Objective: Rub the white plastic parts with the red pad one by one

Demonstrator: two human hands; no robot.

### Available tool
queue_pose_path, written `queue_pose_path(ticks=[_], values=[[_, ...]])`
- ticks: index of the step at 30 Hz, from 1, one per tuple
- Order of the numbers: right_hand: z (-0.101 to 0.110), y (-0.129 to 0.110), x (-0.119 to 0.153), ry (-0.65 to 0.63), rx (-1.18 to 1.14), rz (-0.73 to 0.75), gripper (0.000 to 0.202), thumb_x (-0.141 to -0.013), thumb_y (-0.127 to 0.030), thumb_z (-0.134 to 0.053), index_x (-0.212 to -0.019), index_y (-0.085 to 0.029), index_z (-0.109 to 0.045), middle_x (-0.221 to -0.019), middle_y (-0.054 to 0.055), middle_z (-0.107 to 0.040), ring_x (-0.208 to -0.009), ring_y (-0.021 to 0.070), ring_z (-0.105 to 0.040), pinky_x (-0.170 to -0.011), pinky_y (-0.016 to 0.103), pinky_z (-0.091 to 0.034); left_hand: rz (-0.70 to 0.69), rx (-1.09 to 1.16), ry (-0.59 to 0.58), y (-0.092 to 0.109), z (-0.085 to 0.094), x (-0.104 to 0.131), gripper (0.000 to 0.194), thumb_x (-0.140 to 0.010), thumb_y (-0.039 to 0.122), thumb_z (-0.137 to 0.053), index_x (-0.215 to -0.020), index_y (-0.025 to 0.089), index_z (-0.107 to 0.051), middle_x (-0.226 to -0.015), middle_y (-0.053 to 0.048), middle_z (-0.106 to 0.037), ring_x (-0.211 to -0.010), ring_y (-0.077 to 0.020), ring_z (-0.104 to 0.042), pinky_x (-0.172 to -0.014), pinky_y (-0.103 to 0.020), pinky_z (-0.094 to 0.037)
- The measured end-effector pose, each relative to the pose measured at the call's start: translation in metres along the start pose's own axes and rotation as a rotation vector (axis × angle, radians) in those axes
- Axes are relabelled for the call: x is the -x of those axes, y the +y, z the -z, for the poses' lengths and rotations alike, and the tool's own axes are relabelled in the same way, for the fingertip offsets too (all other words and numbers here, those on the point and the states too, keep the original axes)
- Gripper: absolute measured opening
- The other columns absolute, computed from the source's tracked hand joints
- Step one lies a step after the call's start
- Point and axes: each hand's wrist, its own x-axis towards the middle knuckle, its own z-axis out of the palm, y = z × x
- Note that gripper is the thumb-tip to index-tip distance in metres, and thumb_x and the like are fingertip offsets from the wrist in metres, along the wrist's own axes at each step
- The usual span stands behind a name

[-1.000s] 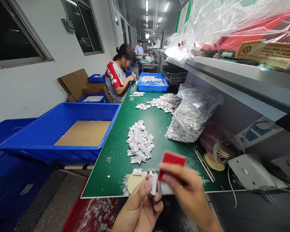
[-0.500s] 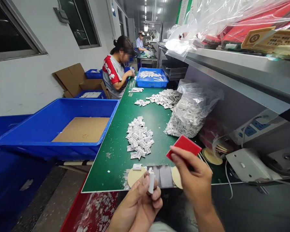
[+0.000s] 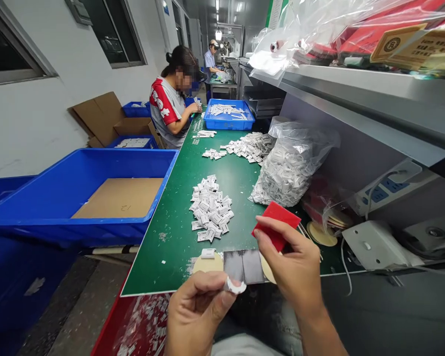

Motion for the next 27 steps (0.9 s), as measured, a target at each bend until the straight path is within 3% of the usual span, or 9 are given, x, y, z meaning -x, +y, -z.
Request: queue_pose_path(ticks=[3, 7, 10, 14, 17, 20, 24, 27], values=[[0.000, -0.003, 0.000, -0.202, -0.061, 0.032, 0.027, -0.075, -0.014, -0.084, -0.095, -0.032, -0.087, -0.081, -0.002, -0.086, -0.064, 0.0175, -0.077, -0.063, 0.022, -0.061, -0.014, -0.008, 0.051, 0.000, 0.001, 0.002, 0.025, -0.056, 0.031, -0.100, -0.070, 0.024, -0.081, -0.071, -0.001, -0.081, -0.065, -0.0141, -0.077, -0.069, -0.016, -0.060], [0.002, -0.006, -0.003, -0.100, 0.008, -0.011, 0.028, -0.081, -0.010, -0.077, -0.098, -0.030, -0.086, -0.088, 0.000, -0.087, -0.070, 0.0173, -0.078, -0.068, 0.023, -0.061, -0.028, -0.032, -0.017, 0.000, 0.004, 0.000, 0.020, -0.060, 0.029, -0.099, -0.070, 0.025, -0.082, -0.071, -0.001, -0.081, -0.066, -0.0138, -0.077, -0.070, -0.016, -0.061], [0.003, -0.008, -0.005, -0.303, -0.097, -0.017, 0.029, -0.076, -0.010, -0.081, -0.096, -0.031, -0.087, -0.081, -0.003, -0.085, -0.066, 0.0154, -0.076, -0.063, 0.019, -0.059, -0.060, -0.034, 0.036, 0.000, 0.004, 0.000, 0.022, -0.058, 0.031, -0.100, -0.069, 0.025, -0.081, -0.069, -0.001, -0.081, -0.063, -0.0140, -0.077, -0.067, -0.016, -0.060], [0.005, -0.009, -0.007, -0.216, -0.068, -0.055, 0.032, -0.078, -0.007, -0.076, -0.096, -0.030, -0.086, -0.085, -0.003, -0.085, -0.072, 0.0149, -0.077, -0.068, 0.018, -0.059, -0.080, -0.065, 0.005, 0.000, 0.004, 0.001, 0.020, -0.059, 0.031, -0.099, -0.068, 0.025, -0.082, -0.070, -0.003, -0.081, -0.065, -0.0178, -0.078, -0.068, -0.021, -0.063], [0.006, -0.009, -0.010, -0.426, -0.086, -0.069, 0.026, -0.075, -0.009, -0.079, -0.091, -0.027, -0.087, -0.078, -0.002, -0.084, -0.066, 0.0168, -0.076, -0.064, 0.021, -0.059, -0.104, -0.071, 0.056, 0.000, 0.004, 0.001, 0.022, -0.058, 0.033, -0.099, -0.067, 0.025, -0.081, -0.070, -0.002, -0.081, -0.064, -0.0169, -0.078, -0.067, -0.019, -0.063], [0.004, -0.008, -0.013, -0.269, -0.004, -0.115, 0.027, -0.082, -0.009, -0.071, -0.098, -0.025, -0.085, -0.088, 0.001, -0.085, -0.076, 0.0179, -0.077, -0.069, 0.023, -0.059, -0.127, -0.094, 0.036, 0.001, 0.003, 0.001, 0.020, -0.059, 0.030, -0.099, -0.068, 0.026, -0.082, -0.069, -0.002, -0.081, -0.064, -0.0169, -0.078, -0.069, -0.019, -0.063], [0.001, -0.006, -0.014, -0.358, 0.020, -0.032, 0.025, -0.079, -0.009, -0.073, -0.093, -0.026, -0.085, -0.079, -0.001, -0.083, -0.066, 0.0171, -0.075, -0.063, 0.023, -0.058, -0.118, -0.067, 0.010, 0.005, 0.001, 0.003, 0.019, -0.059, 0.031, -0.099, -0.068, 0.028, -0.082, -0.070, -0.002, -0.082, -0.066, -0.0174, -0.079, -0.070, -0.020, -0.063], [0.002, -0.006, -0.013, -0.207, 0.120, -0.007, 0.026, -0.085, -0.009, -0.069, -0.100, -0.024, -0.083, -0.091, 0.003, -0.085, -0.076, 0.0199, -0.076, -0.070, 0.027, -0.059, -0.120, -0.047, -0.009, 0.007, 0.003, 0.003, 0.019, -0.059, 0.029, -0.099, -0.067, 0.029, -0.082, -0.069, -0.002, -0.082, -0.064, -0.0186, -0.079, -0.069, -0.022, -0.064]])
